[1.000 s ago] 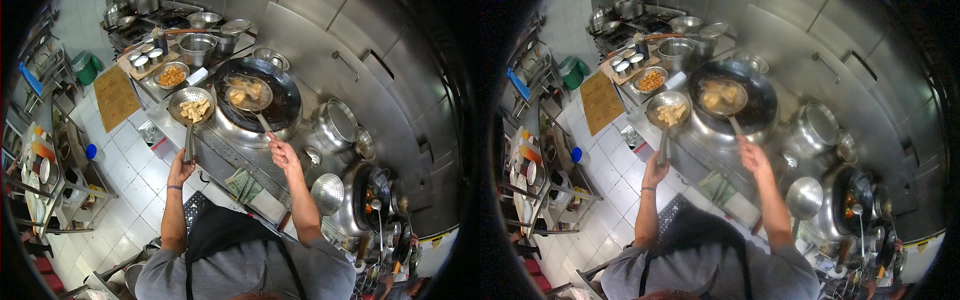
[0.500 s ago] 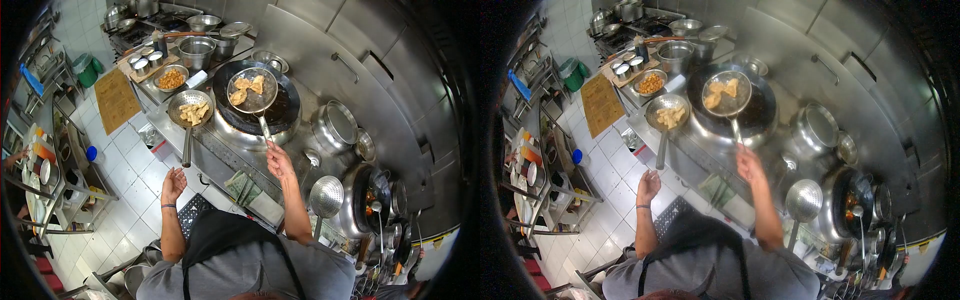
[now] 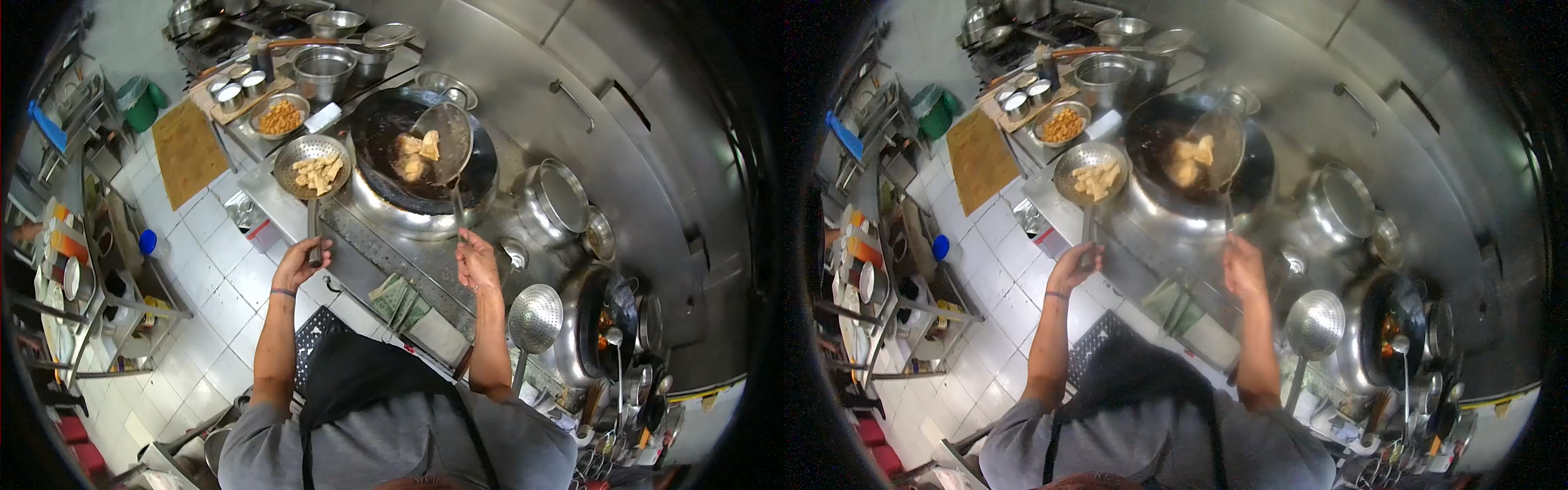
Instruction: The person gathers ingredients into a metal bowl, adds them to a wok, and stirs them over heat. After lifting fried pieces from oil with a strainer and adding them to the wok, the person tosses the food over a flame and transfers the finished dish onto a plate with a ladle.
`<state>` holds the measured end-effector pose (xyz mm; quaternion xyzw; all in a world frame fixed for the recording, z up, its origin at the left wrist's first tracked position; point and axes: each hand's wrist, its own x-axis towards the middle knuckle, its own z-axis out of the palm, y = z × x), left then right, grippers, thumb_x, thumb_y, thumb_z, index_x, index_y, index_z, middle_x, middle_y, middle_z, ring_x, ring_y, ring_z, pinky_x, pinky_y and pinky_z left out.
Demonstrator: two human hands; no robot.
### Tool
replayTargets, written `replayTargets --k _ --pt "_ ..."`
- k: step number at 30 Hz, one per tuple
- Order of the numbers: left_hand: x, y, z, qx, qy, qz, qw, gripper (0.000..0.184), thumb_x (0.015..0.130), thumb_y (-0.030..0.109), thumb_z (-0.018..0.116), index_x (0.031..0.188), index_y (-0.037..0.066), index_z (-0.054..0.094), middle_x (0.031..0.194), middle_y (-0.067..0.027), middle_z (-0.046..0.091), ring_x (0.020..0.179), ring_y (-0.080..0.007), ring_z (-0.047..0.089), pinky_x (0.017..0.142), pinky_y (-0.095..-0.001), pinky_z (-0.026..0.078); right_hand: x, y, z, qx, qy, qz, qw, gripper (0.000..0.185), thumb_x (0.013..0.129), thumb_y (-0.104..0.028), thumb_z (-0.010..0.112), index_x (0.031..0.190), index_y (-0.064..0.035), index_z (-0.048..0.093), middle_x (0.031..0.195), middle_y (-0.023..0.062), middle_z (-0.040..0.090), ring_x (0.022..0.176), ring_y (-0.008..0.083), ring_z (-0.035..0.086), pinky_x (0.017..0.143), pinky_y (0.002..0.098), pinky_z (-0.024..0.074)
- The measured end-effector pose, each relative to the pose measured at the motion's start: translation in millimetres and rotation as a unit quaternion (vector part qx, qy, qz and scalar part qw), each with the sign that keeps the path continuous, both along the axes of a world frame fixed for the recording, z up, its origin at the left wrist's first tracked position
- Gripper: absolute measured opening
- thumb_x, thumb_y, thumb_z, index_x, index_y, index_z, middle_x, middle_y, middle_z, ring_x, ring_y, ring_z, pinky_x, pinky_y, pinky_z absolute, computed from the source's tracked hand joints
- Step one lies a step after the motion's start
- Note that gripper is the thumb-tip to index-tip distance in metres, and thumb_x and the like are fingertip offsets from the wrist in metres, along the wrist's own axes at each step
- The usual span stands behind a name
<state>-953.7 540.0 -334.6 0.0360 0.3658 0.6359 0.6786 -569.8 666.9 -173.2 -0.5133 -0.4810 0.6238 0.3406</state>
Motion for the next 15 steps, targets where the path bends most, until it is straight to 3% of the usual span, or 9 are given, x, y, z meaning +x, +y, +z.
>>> replayTargets --k 4,5,6,8,9,11,13,15 --pt "9.3 11.0 2.7 -0.006 -0.096 0.012 0.995 0.023 0.100 0.019 0.062 0.115 0.002 0.059 0.102 -0.0120 0.072 0.071 -0.0177 0.066 0.062 -0.0333 0.060 -0.2 3.9 3.6 0.070 -0.096 -0.019 0.993 0.049 0.099 -0.006 0.052 0.148 -0.0011 0.045 0.069 0.0012 0.051 0.037 0.0075 0.036 0.029 0.0273 0.0320" --pt "12.0 14.0 6.3 -0.013 -0.122 0.023 0.992 0.015 0.097 0.017 0.064 0.104 0.005 0.061 0.085 -0.0052 0.068 0.062 -0.0145 0.061 0.054 -0.0291 0.054 -4.5 0.5 12.9 0.087 -0.129 -0.020 0.988 0.049 0.100 -0.005 0.051 0.148 -0.0018 0.045 0.068 0.0008 0.051 0.036 0.0079 0.037 0.029 0.0273 0.0308" --pt "9.9 11.8 5.7 -0.007 -0.124 0.025 0.992 0.013 0.097 0.017 0.064 0.099 0.005 0.060 0.080 -0.0033 0.064 0.060 -0.0136 0.058 0.052 -0.0284 0.051 -7.1 -1.7 19.6 0.105 -0.162 -0.024 0.981 0.049 0.100 -0.005 0.050 0.149 -0.0024 0.046 0.067 0.0005 0.050 0.036 0.0082 0.038 0.029 0.0274 0.0296" --pt "8.4 13.9 -0.4 0.011 -0.129 0.022 0.991 0.014 0.096 0.016 0.064 0.089 0.006 0.058 0.069 0.0005 0.057 0.054 -0.0118 0.053 0.048 -0.0271 0.046 4.3 8.9 -2.5 0.225 -0.250 -0.021 0.941 0.045 0.098 -0.008 0.054 0.142 -0.0008 0.055 0.071 0.0058 0.060 0.047 0.0150 0.049 0.045 0.0310 0.0406" --pt "15.8 11.9 24.9 -0.055 -0.090 0.066 0.992 0.017 0.095 0.011 0.061 0.081 0.008 0.052 0.064 0.0017 0.049 0.049 -0.0108 0.046 0.043 -0.0272 0.041 16.0 24.0 -30.1 0.298 -0.294 -0.016 0.908 0.043 0.096 -0.009 0.057 0.138 0.0006 0.058 0.075 0.0105 0.065 0.053 0.0209 0.057 0.054 0.0343 0.0469" --pt "19.5 -3.2 47.6 -0.048 -0.061 0.068 0.995 0.016 0.093 0.008 0.060 0.080 0.007 0.052 0.063 0.0006 0.049 0.049 -0.0111 0.046 0.043 -0.0272 0.039 12.0 20.6 -31.5 0.345 -0.348 -0.013 0.872 0.043 0.093 -0.013 0.062 0.133 0.0026 0.062 0.080 0.0178 0.071 0.065 0.0290 0.066 0.068 0.0385 0.0536" --pt "25.5 -21.5 58.7 -0.054 -0.042 0.080 0.994 0.011 0.089 0.003 0.058 0.083 0.006 0.051 0.065 -0.0012 0.049 0.049 -0.0114 0.045 0.042 -0.0278 0.037 -0.5 4.2 -15.9 0.295 -0.373 -0.014 0.880 0.045 0.091 -0.016 0.066 0.131 0.0039 0.063 0.085 0.0231 0.072 0.076 0.0334 0.071 0.077 0.0404 0.0544" --pt "23.9 -37.9 70.1 -0.021 -0.022 0.074 0.997 0.009 0.089 0.003 0.059 0.085 0.005 0.051 0.068 -0.0014 0.049 0.050 -0.0111 0.045 0.042 -0.0276 0.037 -11.6 -5.8 -6.9 0.271 -0.392 -0.002 0.879 0.047 0.089 -0.018 0.068 0.131 0.0031 0.063 0.084 0.0240 0.071 0.077 0.0329 0.072 0.076 0.0412 0.0544"
